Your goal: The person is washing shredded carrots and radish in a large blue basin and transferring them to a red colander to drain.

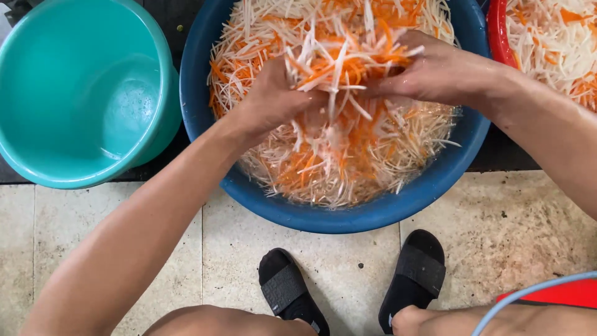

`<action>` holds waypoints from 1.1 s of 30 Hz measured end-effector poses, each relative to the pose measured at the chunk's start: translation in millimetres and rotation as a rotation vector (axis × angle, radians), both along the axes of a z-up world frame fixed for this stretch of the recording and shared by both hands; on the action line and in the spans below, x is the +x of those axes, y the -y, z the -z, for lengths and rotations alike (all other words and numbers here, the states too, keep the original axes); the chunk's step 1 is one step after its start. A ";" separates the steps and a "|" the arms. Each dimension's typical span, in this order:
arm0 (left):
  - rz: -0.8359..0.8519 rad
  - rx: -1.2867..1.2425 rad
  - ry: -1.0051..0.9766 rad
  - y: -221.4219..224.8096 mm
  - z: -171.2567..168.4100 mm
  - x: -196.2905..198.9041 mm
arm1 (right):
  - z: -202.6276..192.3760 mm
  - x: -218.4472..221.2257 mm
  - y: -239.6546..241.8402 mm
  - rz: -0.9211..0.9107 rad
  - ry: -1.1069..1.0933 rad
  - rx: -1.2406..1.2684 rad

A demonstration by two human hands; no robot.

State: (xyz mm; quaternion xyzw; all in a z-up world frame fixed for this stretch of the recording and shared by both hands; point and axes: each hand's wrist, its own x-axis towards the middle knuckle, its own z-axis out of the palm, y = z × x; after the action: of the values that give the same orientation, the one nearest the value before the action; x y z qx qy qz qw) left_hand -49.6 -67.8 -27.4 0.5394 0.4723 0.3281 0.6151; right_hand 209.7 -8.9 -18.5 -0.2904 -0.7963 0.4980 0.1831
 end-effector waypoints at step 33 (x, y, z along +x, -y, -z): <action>0.346 -0.027 -1.011 85.8 193.1 23.6 | 194.2 15.0 59.3 -0.525 1.194 0.162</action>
State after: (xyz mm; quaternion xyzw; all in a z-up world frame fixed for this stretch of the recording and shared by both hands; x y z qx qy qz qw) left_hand -26.0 -153.6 -220.4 0.6922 0.6182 -0.0851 0.3627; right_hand 224.7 -68.1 -212.7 -0.2981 -0.8404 0.2179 -0.3966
